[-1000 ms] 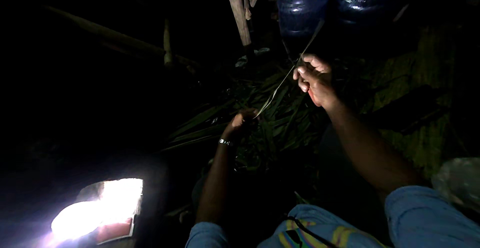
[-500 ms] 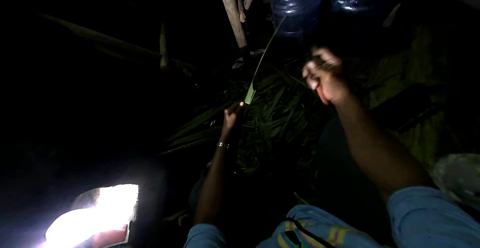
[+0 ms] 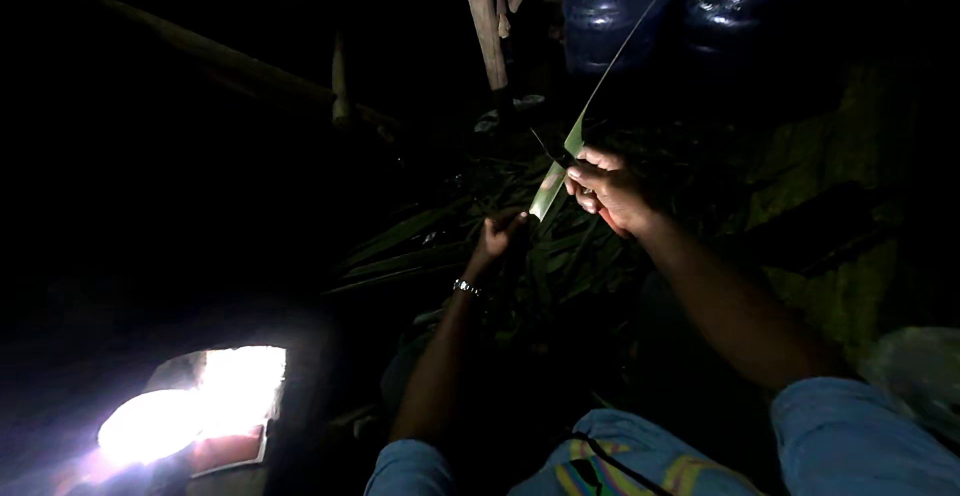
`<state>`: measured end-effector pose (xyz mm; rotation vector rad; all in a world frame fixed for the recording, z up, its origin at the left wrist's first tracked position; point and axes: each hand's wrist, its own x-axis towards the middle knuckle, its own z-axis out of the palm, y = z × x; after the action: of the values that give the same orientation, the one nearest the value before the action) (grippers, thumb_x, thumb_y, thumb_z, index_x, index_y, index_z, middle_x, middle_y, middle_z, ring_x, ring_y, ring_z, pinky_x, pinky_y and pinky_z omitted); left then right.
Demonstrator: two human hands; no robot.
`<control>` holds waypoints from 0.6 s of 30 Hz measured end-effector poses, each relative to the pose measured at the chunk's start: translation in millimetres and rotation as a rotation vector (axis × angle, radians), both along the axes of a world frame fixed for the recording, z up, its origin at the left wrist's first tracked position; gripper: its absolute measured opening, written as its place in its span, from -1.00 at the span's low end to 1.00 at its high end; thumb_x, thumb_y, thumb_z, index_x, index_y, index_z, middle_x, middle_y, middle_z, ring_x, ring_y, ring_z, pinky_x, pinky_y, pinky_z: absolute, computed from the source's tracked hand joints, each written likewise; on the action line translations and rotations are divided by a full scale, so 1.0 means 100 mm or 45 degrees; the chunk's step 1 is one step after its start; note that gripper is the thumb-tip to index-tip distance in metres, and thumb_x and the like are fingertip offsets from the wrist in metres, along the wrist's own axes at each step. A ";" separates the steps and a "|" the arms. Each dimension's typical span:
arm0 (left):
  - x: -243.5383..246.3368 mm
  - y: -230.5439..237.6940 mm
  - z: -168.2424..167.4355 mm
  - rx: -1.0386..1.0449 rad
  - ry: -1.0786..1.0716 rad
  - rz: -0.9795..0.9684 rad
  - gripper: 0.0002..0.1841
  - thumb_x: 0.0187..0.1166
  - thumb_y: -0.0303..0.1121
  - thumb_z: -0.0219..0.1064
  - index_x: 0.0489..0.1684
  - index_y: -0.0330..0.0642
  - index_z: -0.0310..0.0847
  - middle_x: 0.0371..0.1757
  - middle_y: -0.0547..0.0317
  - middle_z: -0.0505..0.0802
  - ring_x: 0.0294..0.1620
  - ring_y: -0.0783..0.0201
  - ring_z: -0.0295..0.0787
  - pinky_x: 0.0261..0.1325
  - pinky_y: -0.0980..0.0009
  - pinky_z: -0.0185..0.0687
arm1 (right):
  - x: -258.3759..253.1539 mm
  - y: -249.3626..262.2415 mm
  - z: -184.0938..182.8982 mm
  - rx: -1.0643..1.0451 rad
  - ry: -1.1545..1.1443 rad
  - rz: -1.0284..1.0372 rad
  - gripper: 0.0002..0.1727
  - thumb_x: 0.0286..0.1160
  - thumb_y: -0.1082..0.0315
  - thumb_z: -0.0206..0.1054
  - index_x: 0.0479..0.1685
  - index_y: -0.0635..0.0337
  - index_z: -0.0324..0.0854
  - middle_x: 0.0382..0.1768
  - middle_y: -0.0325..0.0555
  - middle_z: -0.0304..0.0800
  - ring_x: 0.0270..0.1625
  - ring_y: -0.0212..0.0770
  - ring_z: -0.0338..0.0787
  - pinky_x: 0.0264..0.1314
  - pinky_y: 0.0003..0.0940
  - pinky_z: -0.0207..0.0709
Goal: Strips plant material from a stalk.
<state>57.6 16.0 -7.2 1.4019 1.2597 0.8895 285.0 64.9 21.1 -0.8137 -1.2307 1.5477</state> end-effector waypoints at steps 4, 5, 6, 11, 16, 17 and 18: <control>0.10 -0.03 0.02 0.032 -0.025 0.133 -0.80 0.79 -0.34 0.14 -0.08 -0.20 0.69 -0.55 0.27 0.65 -0.65 0.48 0.46 -0.55 0.54 0.47 | -0.07 -0.17 -0.07 -0.035 -0.204 0.358 -0.49 0.70 0.43 0.15 0.64 0.09 0.32 -0.48 -0.23 0.65 -0.70 -0.48 0.39 -0.71 -0.61 0.25; 0.12 -0.02 0.01 0.053 -0.081 0.166 -0.84 0.71 -0.44 0.16 -0.16 -0.22 0.67 -0.56 0.28 0.66 -0.64 0.49 0.48 -0.54 0.53 0.48 | -0.12 -0.19 -0.13 -0.033 -0.226 0.461 -0.44 0.68 0.43 0.18 0.68 0.08 0.26 -0.49 -0.24 0.65 -0.70 -0.49 0.40 -0.70 -0.62 0.26; 0.12 -0.01 -0.02 0.085 -0.168 0.163 -0.84 0.64 -0.48 0.16 -0.17 -0.22 0.70 -0.54 0.30 0.70 -0.62 0.50 0.52 -0.53 0.55 0.50 | -0.18 -0.20 -0.17 -0.033 -0.232 0.527 -0.44 0.67 0.43 0.21 0.67 0.10 0.27 -0.51 -0.24 0.65 -0.70 -0.49 0.41 -0.69 -0.63 0.26; 0.07 -0.05 0.00 -0.028 -0.447 0.084 -0.85 0.58 -0.45 0.17 -0.21 -0.07 0.69 -0.55 0.36 0.67 -0.65 0.54 0.45 -0.59 0.60 0.39 | -0.23 -0.17 -0.17 -0.002 -0.230 0.585 -0.49 0.64 0.47 0.26 0.59 0.16 0.39 -0.55 -0.29 0.66 -0.69 -0.54 0.42 -0.69 -0.68 0.22; 0.09 -0.06 0.16 -0.176 -0.441 0.103 -0.73 0.69 -0.49 0.04 -0.38 -0.09 0.65 -0.65 0.38 0.60 -0.73 0.56 0.37 -0.66 0.63 0.32 | -0.15 -0.18 -0.09 0.176 -0.237 0.402 -0.65 0.66 0.52 0.21 0.38 0.33 0.60 -0.57 -0.28 0.66 -0.73 -0.57 0.33 -0.73 -0.69 0.13; 0.08 -0.05 0.16 -0.171 -0.416 0.064 -0.73 0.74 -0.44 0.04 -0.30 -0.09 0.66 -0.63 0.38 0.60 -0.73 0.57 0.36 -0.66 0.65 0.31 | -0.12 -0.19 -0.07 0.192 -0.234 0.345 -0.76 0.66 0.55 0.19 0.17 0.36 0.67 -0.60 -0.28 0.65 -0.73 -0.57 0.33 -0.73 -0.69 0.11; 0.07 -0.04 0.16 -0.160 -0.384 0.025 -0.75 0.78 -0.40 0.05 -0.23 -0.11 0.68 -0.61 0.38 0.60 -0.72 0.58 0.35 -0.66 0.66 0.30 | -0.10 -0.18 -0.06 0.212 -0.253 0.286 -0.87 0.65 0.56 0.18 -0.17 0.31 0.65 -0.63 -0.28 0.64 -0.74 -0.57 0.32 -0.74 -0.69 0.09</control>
<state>64.2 11.8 9.0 1.1111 1.0807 0.9771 274.6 46.6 15.2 -0.7536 -1.6199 1.5429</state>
